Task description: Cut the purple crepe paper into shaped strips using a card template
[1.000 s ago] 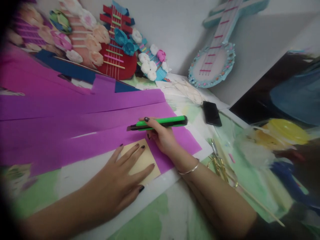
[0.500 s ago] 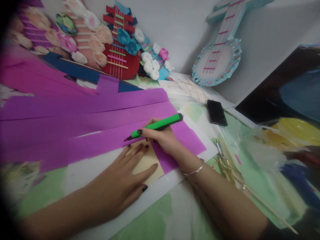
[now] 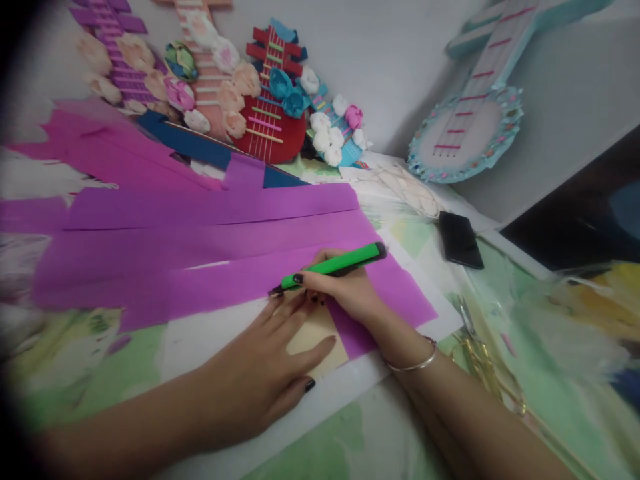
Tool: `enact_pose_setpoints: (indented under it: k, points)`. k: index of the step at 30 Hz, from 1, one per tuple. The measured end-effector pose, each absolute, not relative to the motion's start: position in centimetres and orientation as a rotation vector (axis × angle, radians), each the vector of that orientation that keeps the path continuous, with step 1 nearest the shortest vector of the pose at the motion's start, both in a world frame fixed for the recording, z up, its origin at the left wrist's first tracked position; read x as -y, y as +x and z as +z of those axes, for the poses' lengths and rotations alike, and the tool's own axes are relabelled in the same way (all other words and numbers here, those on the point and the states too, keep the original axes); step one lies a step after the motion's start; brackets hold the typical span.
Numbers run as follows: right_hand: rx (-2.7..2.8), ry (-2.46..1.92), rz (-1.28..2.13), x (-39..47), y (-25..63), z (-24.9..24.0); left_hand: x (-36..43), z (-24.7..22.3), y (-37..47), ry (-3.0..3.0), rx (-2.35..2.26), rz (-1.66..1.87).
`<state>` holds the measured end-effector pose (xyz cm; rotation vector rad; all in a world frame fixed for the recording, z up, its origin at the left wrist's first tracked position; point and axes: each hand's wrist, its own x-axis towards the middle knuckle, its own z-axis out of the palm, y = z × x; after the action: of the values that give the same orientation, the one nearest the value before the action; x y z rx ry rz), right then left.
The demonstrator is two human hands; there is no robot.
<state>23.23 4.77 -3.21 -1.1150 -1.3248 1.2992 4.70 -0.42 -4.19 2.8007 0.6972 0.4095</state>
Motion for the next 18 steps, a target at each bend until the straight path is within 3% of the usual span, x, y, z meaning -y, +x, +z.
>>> enact_pose_setpoints:
  k: [18]
  points:
    - [1.345, -1.141, 1.288, -4.36, 23.08, -3.0, 0.53, -4.4, 4.73, 2.783, -0.698, 0.428]
